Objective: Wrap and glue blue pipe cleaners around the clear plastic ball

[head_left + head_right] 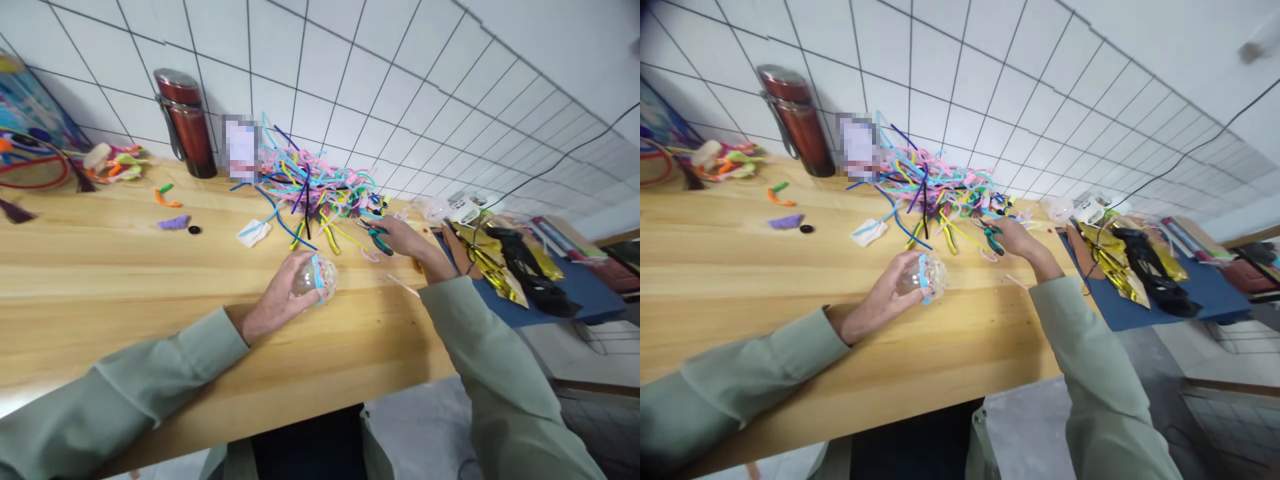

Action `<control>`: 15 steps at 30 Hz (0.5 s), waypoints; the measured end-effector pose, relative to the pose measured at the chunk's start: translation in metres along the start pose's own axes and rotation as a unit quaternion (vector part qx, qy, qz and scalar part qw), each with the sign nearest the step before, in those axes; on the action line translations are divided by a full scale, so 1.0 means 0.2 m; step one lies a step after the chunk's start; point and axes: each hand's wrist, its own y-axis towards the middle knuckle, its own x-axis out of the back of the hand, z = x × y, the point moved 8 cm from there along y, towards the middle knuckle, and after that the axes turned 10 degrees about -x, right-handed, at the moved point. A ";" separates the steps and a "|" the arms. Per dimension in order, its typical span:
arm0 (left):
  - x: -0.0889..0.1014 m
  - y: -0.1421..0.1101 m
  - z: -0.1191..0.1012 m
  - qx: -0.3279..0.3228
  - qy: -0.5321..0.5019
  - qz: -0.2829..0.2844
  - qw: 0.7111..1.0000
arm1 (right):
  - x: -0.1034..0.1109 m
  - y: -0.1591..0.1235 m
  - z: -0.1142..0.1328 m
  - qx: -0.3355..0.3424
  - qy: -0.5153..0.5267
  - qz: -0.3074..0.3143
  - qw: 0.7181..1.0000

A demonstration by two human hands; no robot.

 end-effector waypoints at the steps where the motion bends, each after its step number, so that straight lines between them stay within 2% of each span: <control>1: 0.00 0.00 0.00 -0.005 -0.005 -0.003 1.000 | 0.00 0.04 0.01 -0.001 -0.021 0.011 1.000; 3: 0.00 0.01 0.00 -0.012 -0.014 -0.008 1.000 | 0.01 0.04 0.02 -0.003 -0.031 0.011 0.999; 6: 0.01 0.02 0.01 0.002 -0.024 -0.029 0.999 | -0.03 -0.12 0.06 0.021 -0.011 0.013 1.000; 9: 0.03 0.02 0.04 0.030 -0.040 -0.053 0.997 | -0.17 -0.36 0.09 0.057 0.041 0.030 0.997; 11: 0.03 0.02 0.05 0.036 -0.045 -0.059 0.997 | -0.28 -0.49 0.10 0.056 0.063 0.036 0.996; 15: 0.03 0.02 0.07 0.039 -0.056 -0.063 0.996 | -0.44 -0.62 0.06 0.013 0.075 -0.004 0.997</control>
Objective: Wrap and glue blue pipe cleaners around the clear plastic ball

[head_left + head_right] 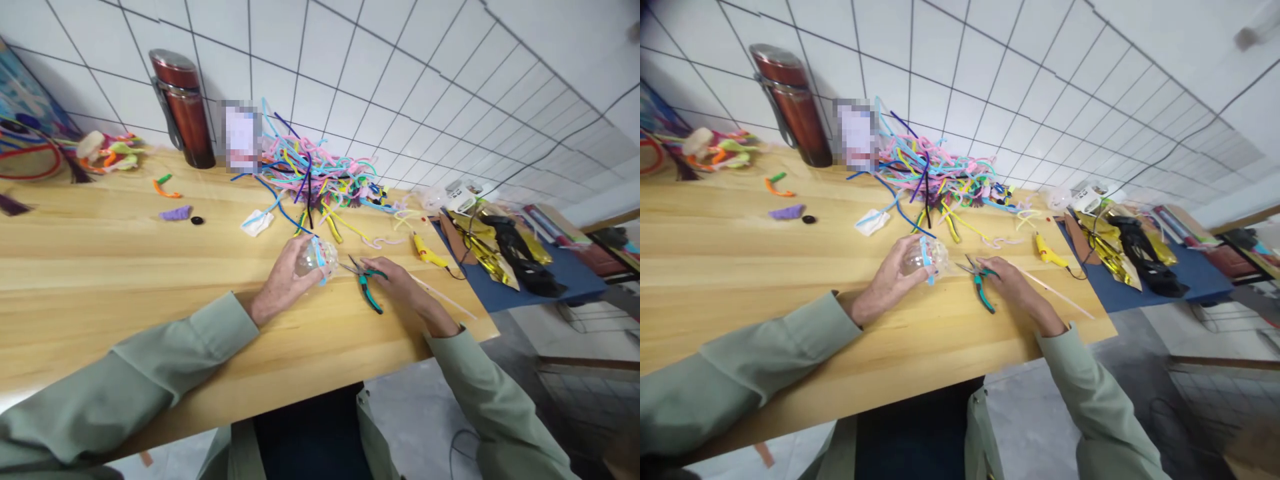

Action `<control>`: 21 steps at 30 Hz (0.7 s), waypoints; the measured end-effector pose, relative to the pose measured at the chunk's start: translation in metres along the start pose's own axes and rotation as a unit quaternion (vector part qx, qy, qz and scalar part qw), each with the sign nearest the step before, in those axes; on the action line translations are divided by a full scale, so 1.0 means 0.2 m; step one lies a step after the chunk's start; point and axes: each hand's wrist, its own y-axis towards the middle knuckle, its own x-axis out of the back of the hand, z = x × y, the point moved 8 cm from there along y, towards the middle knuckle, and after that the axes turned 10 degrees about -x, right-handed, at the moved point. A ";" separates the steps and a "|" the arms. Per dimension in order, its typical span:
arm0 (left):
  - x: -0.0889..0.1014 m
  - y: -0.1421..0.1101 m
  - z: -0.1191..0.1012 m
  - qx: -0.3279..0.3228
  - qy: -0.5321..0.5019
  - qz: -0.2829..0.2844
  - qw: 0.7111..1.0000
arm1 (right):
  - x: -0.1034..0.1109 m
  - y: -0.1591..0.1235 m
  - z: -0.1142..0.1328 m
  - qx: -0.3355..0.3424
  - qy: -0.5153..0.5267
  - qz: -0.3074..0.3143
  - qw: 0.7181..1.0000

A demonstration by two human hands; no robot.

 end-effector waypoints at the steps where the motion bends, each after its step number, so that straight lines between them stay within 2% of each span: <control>1: 0.00 0.00 0.00 0.002 -0.003 0.001 1.000 | -0.02 -0.02 -0.01 -0.011 -0.001 -0.015 1.000; 6: -0.01 -0.01 0.02 0.007 0.012 0.025 1.000 | -0.09 -0.13 0.06 -0.058 -0.056 -0.069 0.994; 10: -0.02 -0.01 0.03 0.012 0.024 0.049 0.998 | -0.13 -0.11 0.13 -0.058 -0.094 -0.101 0.989; 15: -0.01 -0.01 0.03 0.009 0.029 0.052 0.998 | -0.09 -0.02 0.09 -0.050 -0.082 -0.108 0.989; 21: 0.04 -0.04 0.00 0.003 0.089 0.035 0.995 | -0.07 -0.09 0.02 -0.108 -0.141 -0.109 0.978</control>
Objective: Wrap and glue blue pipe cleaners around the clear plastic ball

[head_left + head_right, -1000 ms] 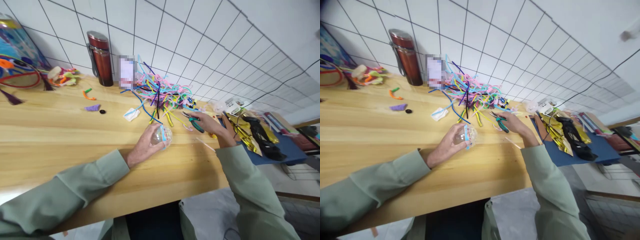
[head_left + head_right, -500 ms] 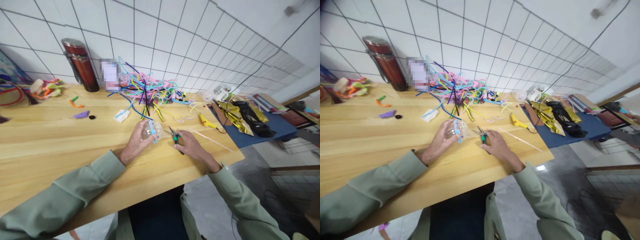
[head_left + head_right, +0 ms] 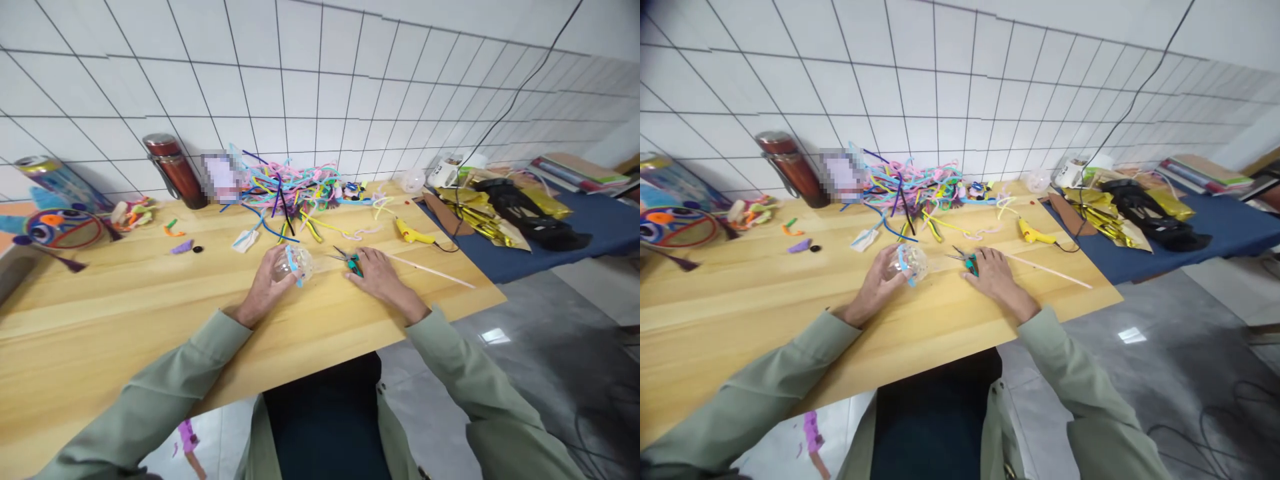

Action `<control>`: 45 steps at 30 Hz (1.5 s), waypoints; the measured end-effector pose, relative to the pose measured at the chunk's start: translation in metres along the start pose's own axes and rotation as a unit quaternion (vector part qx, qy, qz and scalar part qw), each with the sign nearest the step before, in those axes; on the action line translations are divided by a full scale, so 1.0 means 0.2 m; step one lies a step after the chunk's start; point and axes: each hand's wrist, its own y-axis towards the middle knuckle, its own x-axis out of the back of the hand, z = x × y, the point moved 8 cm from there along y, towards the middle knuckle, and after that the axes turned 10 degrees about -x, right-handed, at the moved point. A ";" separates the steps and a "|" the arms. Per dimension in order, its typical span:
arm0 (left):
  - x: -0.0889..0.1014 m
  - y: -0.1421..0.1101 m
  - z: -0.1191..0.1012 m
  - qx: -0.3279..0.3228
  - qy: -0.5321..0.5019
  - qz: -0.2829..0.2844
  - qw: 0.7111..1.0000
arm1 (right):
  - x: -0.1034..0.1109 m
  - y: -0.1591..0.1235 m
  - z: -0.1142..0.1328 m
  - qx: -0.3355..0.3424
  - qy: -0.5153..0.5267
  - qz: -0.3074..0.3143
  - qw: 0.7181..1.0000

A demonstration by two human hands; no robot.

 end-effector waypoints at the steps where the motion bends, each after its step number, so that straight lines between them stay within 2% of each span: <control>1: 0.01 -0.01 0.00 0.001 0.002 -0.004 1.000 | 0.00 -0.01 0.00 -0.006 -0.006 -0.002 1.000; 10: 0.02 -0.01 -0.01 0.016 0.000 0.000 1.000 | 0.00 -0.02 0.02 -0.020 -0.005 -0.011 1.000; 15: 0.01 -0.02 -0.02 0.019 -0.006 0.011 1.000 | 0.09 0.05 -0.12 -0.035 0.029 0.014 0.999; 18: 0.01 -0.01 -0.04 0.007 -0.004 0.024 1.000 | 0.16 0.12 -0.23 -0.015 0.113 0.078 0.990; 20: 0.01 -0.01 -0.06 -0.004 -0.007 0.030 1.000 | 0.15 0.15 -0.27 -0.003 0.209 0.162 0.964; 22: 0.00 -0.01 -0.07 -0.012 -0.007 0.032 0.999 | 0.13 0.17 -0.30 0.002 0.242 0.194 0.951; 24: 0.00 -0.01 -0.08 -0.019 -0.001 0.030 0.999 | 0.11 0.17 -0.32 0.004 0.223 0.171 0.960; 26: -0.01 -0.01 -0.09 -0.028 -0.001 0.030 0.999 | 0.09 0.13 -0.32 -0.004 0.191 0.119 0.974; 29: -0.01 -0.01 -0.09 -0.037 -0.009 0.026 0.999 | 0.05 0.02 -0.29 -0.011 0.097 0.009 0.995; 31: -0.01 -0.01 -0.09 -0.038 -0.011 0.021 0.999 | 0.00 -0.07 -0.25 0.015 0.050 -0.021 0.998; 35: -0.02 -0.01 -0.09 -0.036 -0.016 0.023 0.999 | -0.04 -0.12 -0.23 0.053 0.021 -0.040 0.998; 38: -0.02 -0.01 -0.08 -0.022 -0.042 0.025 0.999 | -0.01 -0.07 -0.28 0.034 0.023 -0.050 0.998; 40: -0.01 -0.01 -0.06 0.007 -0.073 0.021 0.997 | 0.03 -0.04 -0.28 0.017 0.043 -0.055 0.997; 42: -0.02 -0.01 -0.03 0.051 -0.126 0.011 0.991 | 0.07 -0.04 -0.18 0.026 0.105 -0.040 0.993; 45: -0.04 0.00 0.00 0.122 -0.237 -0.009 0.964 | 0.13 -0.06 0.08 0.065 0.246 0.025 0.967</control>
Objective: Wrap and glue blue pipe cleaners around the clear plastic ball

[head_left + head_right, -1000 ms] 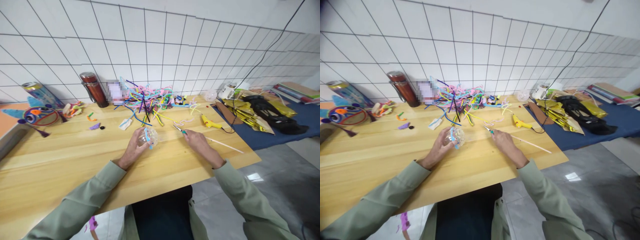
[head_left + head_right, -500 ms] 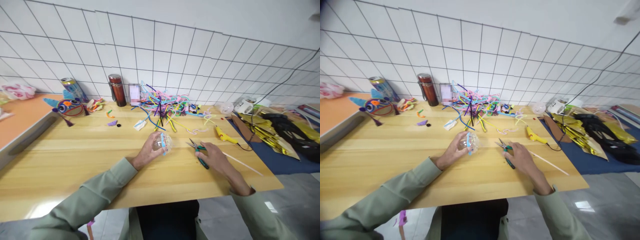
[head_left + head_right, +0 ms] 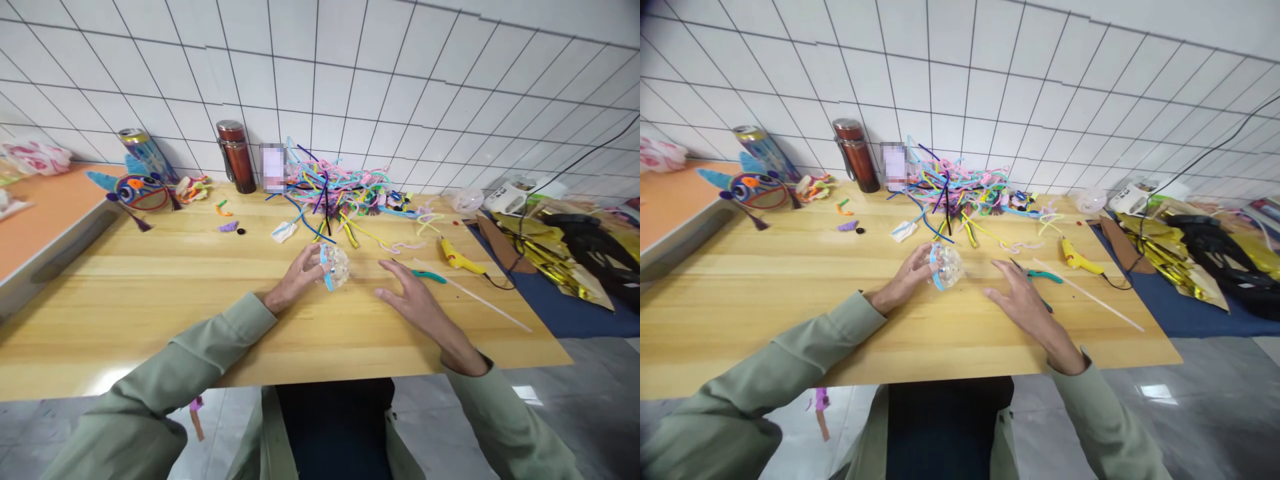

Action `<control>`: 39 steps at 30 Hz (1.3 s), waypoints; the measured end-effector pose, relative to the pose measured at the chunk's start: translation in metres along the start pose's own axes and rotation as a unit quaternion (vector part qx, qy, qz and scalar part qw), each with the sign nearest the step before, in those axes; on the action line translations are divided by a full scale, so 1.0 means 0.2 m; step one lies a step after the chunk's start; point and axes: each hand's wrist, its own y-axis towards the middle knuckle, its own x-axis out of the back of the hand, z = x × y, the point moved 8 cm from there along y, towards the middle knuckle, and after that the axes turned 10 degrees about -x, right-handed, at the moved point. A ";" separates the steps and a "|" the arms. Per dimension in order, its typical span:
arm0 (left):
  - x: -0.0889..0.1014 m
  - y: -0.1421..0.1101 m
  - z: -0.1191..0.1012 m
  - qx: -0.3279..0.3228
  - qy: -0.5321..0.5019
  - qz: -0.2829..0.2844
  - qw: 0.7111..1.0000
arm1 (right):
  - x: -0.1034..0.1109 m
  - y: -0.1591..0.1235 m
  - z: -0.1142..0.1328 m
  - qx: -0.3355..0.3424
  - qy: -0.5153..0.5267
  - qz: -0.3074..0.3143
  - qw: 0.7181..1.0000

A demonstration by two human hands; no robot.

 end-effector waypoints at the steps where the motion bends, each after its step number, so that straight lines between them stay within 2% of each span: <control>1: -0.01 0.00 0.01 0.018 -0.039 -0.009 0.999 | -0.03 0.01 0.09 0.006 0.044 0.018 0.999; 5: -0.03 0.01 0.02 0.073 -0.141 -0.021 0.987 | -0.13 0.10 0.39 0.028 0.157 0.070 0.985; 8: -0.03 0.02 0.03 0.092 -0.167 -0.033 0.981 | -0.20 0.19 0.47 0.037 0.218 0.086 0.971; 13: -0.03 0.02 0.02 0.119 -0.214 -0.020 0.969 | -0.32 0.30 0.41 0.002 0.338 0.126 0.933; 17: -0.05 0.01 0.00 0.127 -0.241 0.017 0.962 | -0.36 0.35 0.35 -0.027 0.375 0.119 0.919; 26: -0.04 0.00 0.11 0.249 -0.270 0.017 0.930 | -0.36 0.34 0.30 -0.034 0.353 0.086 0.931; 32: -0.06 0.00 0.09 0.265 -0.258 0.008 0.929 | -0.37 0.32 0.30 -0.011 0.339 0.084 0.937; 39: -0.08 0.00 0.10 0.265 -0.260 0.010 0.929 | -0.34 0.31 0.32 0.035 0.289 0.037 0.956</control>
